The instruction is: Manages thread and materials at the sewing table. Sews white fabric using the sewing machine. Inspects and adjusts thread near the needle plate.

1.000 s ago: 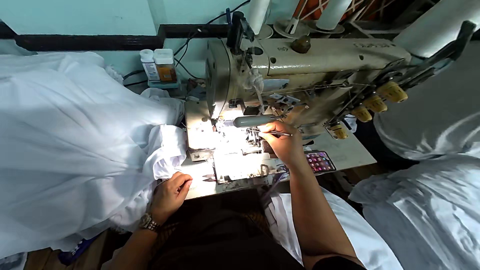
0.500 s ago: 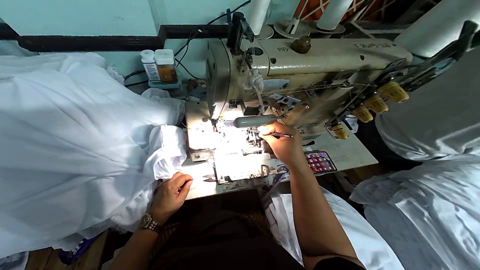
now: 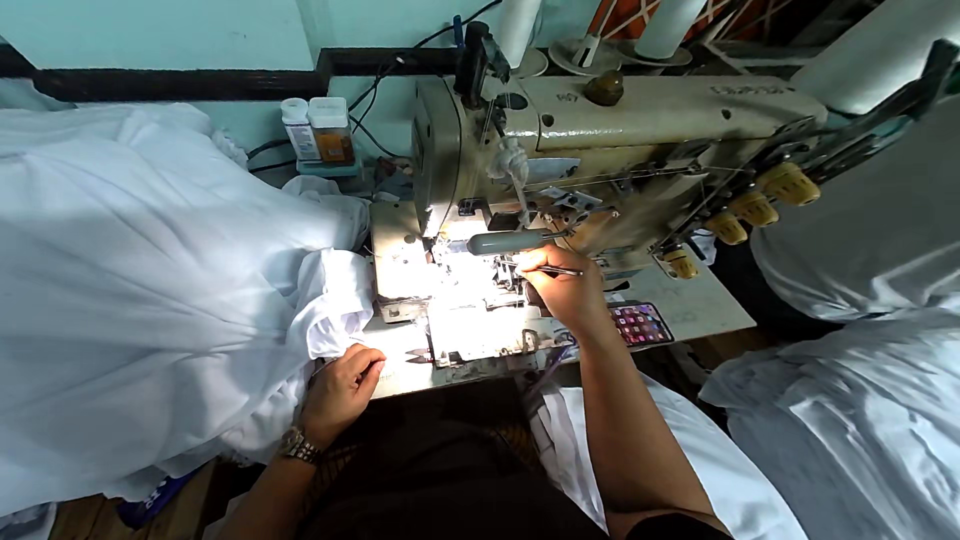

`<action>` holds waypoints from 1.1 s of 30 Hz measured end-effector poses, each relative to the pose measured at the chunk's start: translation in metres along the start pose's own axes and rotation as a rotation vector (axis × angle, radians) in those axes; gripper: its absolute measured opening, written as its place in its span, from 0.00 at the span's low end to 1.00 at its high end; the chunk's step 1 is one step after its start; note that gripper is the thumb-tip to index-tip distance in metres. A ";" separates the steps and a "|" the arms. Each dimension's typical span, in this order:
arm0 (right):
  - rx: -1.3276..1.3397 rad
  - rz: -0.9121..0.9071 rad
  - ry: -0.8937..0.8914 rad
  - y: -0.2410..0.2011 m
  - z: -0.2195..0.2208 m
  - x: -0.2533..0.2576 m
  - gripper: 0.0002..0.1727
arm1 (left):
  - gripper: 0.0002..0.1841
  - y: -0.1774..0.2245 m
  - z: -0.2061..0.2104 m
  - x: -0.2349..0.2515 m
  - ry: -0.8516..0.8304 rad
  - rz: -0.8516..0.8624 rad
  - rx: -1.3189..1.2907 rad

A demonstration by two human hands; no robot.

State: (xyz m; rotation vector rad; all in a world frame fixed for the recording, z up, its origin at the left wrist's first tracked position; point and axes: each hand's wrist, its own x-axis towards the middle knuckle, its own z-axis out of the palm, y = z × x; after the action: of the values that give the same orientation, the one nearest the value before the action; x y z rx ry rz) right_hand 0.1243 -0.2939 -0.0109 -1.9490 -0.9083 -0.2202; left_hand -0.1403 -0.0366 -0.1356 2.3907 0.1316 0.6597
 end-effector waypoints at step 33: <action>-0.008 -0.044 -0.028 0.000 0.005 0.002 0.06 | 0.14 0.000 -0.001 0.000 -0.014 -0.007 0.005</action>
State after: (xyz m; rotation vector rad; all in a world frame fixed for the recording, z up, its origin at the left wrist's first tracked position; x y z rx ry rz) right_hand 0.1248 -0.2889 -0.0125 -1.9450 -0.9710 -0.2224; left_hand -0.1405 -0.0364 -0.1349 2.3985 0.1356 0.6397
